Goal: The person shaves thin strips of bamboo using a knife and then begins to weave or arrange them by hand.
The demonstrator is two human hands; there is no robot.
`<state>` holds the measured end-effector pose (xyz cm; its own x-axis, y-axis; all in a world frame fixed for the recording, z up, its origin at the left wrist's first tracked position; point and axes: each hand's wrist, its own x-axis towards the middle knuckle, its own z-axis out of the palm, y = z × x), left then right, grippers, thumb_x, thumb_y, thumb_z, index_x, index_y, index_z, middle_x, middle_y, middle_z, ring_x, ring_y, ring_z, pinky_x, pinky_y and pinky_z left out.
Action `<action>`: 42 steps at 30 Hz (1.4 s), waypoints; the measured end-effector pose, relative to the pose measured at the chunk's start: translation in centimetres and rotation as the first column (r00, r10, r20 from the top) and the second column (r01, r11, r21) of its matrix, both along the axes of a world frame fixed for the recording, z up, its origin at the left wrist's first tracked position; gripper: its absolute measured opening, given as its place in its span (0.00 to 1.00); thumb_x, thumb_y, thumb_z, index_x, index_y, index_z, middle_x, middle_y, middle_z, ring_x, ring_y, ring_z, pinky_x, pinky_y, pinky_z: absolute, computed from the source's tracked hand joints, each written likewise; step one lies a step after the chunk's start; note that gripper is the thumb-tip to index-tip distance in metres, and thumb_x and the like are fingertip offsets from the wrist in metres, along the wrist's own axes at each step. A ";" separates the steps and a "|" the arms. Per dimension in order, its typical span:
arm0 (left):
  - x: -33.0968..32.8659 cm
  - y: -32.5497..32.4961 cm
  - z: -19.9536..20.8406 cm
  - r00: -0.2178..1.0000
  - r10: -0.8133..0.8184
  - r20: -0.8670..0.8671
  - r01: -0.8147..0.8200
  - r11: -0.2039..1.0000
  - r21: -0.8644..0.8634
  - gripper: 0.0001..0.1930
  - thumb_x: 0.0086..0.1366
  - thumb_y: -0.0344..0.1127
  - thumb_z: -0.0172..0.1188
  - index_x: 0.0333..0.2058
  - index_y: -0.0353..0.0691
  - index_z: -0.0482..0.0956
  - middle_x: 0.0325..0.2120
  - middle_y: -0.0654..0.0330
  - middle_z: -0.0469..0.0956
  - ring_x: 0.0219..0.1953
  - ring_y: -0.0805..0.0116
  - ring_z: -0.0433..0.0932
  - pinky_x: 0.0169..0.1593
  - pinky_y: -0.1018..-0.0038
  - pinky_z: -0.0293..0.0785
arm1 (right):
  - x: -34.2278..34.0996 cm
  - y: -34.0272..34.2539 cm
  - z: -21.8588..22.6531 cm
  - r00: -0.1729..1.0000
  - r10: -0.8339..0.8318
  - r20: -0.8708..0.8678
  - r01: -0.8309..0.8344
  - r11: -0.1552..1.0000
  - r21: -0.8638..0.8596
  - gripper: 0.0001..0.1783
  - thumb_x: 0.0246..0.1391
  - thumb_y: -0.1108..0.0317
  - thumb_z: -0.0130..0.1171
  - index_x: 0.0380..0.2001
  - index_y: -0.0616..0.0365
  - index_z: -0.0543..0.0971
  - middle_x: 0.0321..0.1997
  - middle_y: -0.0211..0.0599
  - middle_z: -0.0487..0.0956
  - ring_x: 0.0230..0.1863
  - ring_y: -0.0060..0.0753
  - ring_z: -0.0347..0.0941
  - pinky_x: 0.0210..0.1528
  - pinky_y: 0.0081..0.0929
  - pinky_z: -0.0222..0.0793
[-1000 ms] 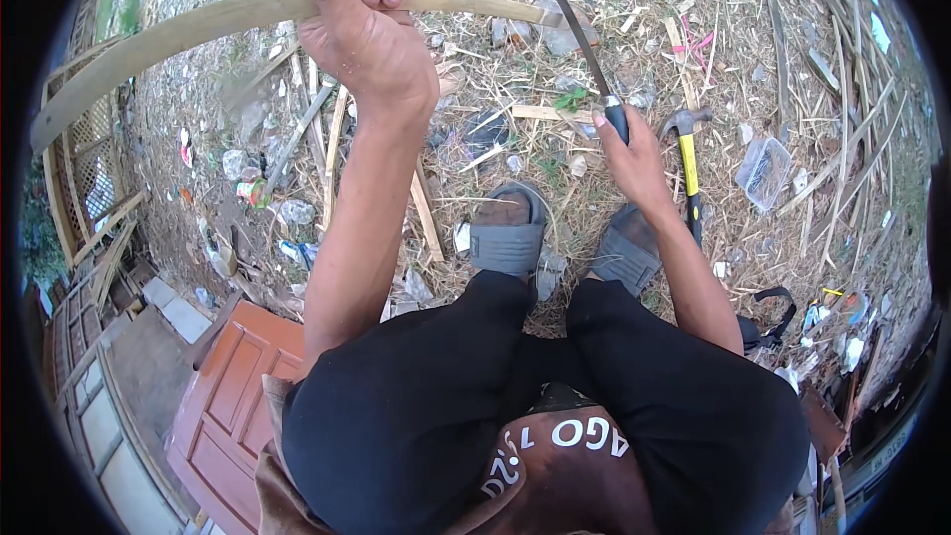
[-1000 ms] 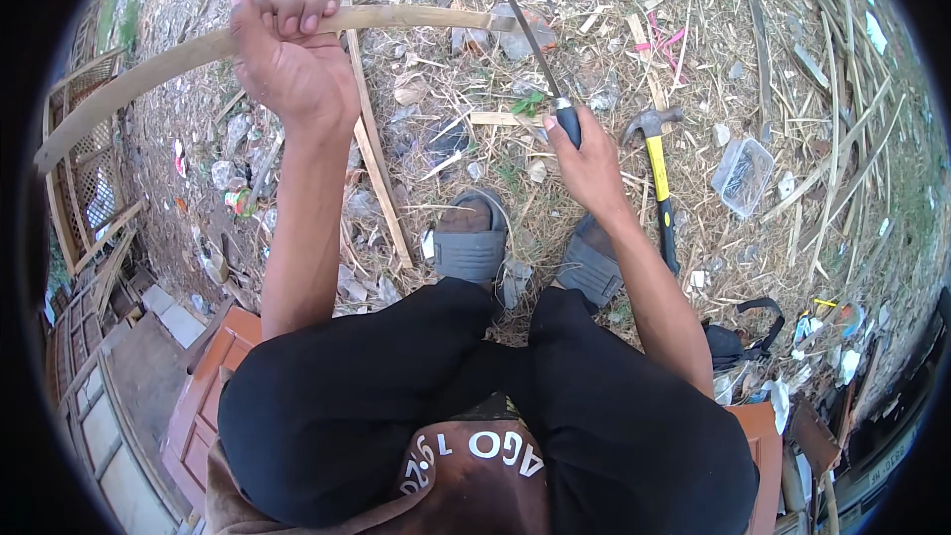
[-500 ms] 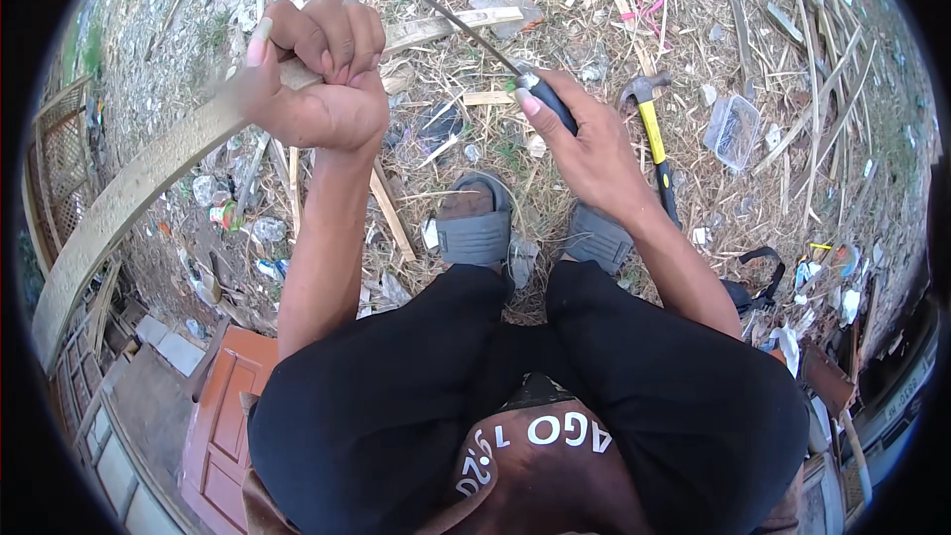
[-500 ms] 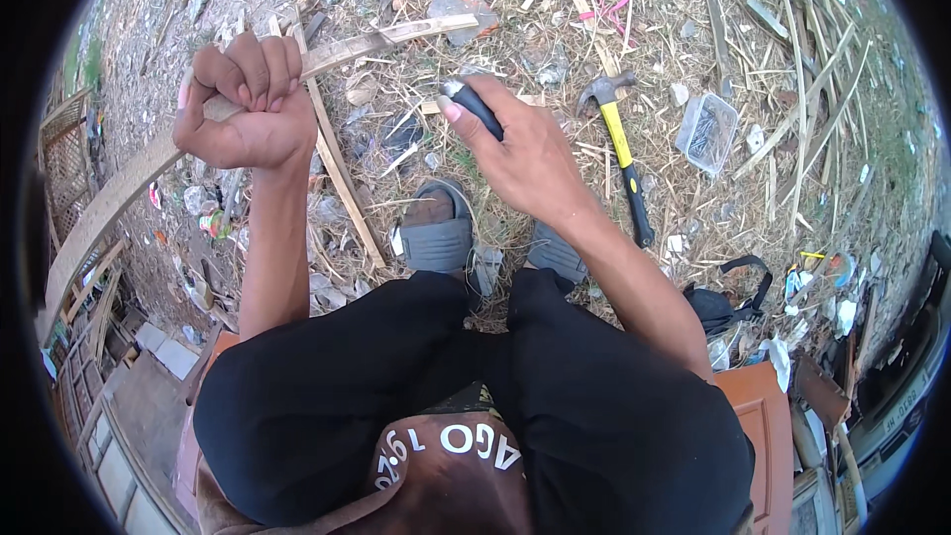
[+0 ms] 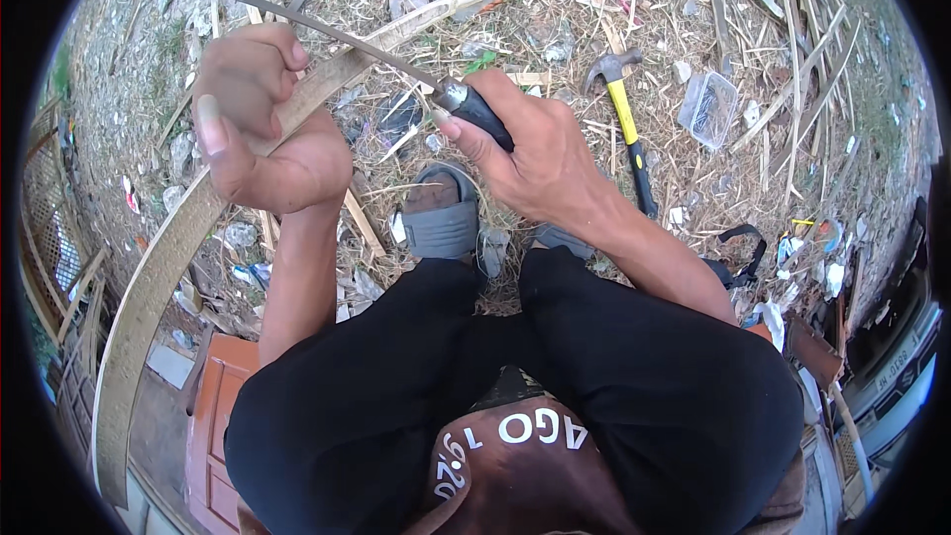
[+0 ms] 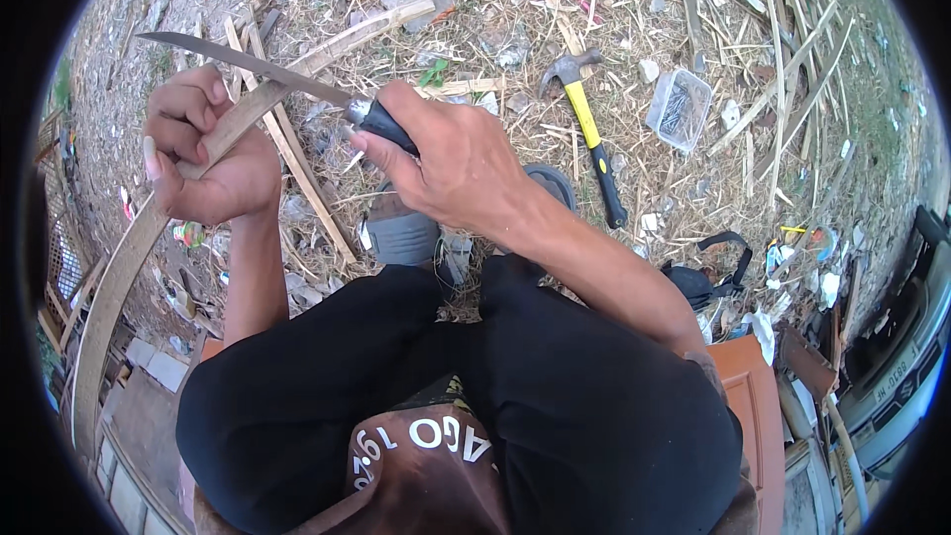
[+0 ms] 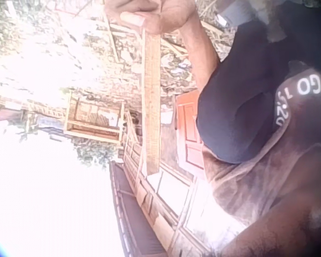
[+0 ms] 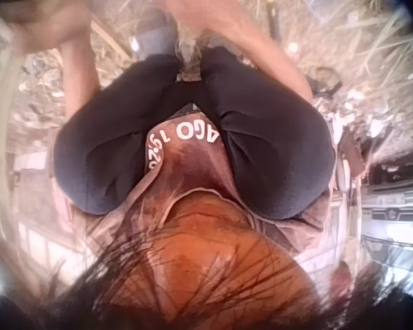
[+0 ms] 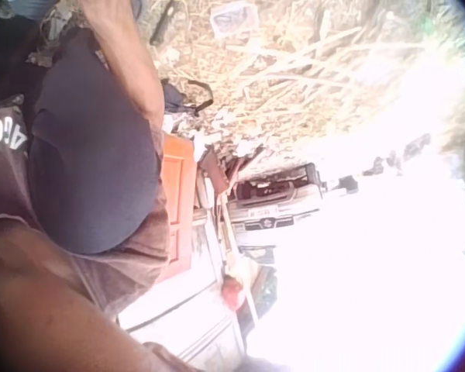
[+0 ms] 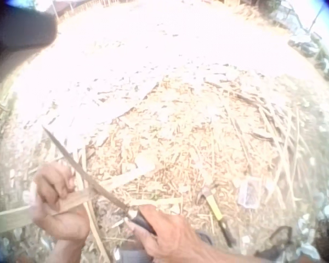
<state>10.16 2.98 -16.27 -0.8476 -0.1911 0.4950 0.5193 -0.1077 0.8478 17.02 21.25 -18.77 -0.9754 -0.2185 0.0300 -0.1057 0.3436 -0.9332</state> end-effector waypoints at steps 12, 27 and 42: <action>-0.7 0.7 0.6 0.948 0.262 -0.180 -0.305 0.908 -0.285 0.20 0.64 0.51 0.42 0.17 0.49 0.57 0.42 0.60 0.68 0.49 0.71 0.63 0.53 0.68 0.53 | -0.4 1.4 -3.1 0.990 -0.058 0.133 0.047 0.996 0.079 0.15 0.61 0.57 0.59 0.34 0.58 0.71 0.15 0.46 0.75 0.18 0.51 0.76 0.21 0.44 0.68; -0.9 -2.0 -0.3 0.972 -0.044 -0.230 -0.040 0.936 -0.350 0.23 0.64 0.54 0.43 0.15 0.49 0.55 0.38 0.59 0.70 0.48 0.65 0.68 0.51 0.62 0.62 | -3.3 4.8 -4.6 0.966 -0.067 0.248 -0.006 0.959 0.283 0.18 0.61 0.52 0.58 0.33 0.59 0.75 0.18 0.48 0.77 0.21 0.54 0.77 0.25 0.44 0.70; -1.1 -1.9 0.4 0.967 -0.250 -0.052 0.227 0.934 -0.274 0.26 0.68 0.59 0.39 0.17 0.48 0.53 0.27 0.62 0.62 0.28 0.65 0.61 0.34 0.64 0.59 | -3.4 6.3 -8.4 0.941 -0.069 0.330 -0.009 0.973 0.230 0.21 0.63 0.50 0.57 0.32 0.59 0.74 0.19 0.41 0.75 0.20 0.38 0.74 0.25 0.36 0.67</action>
<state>9.01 1.08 -15.92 -0.8050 0.1589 0.5716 0.5767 -0.0161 0.8168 13.58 27.53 -27.18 -0.9264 -0.1514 -0.3447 0.2120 0.5468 -0.8100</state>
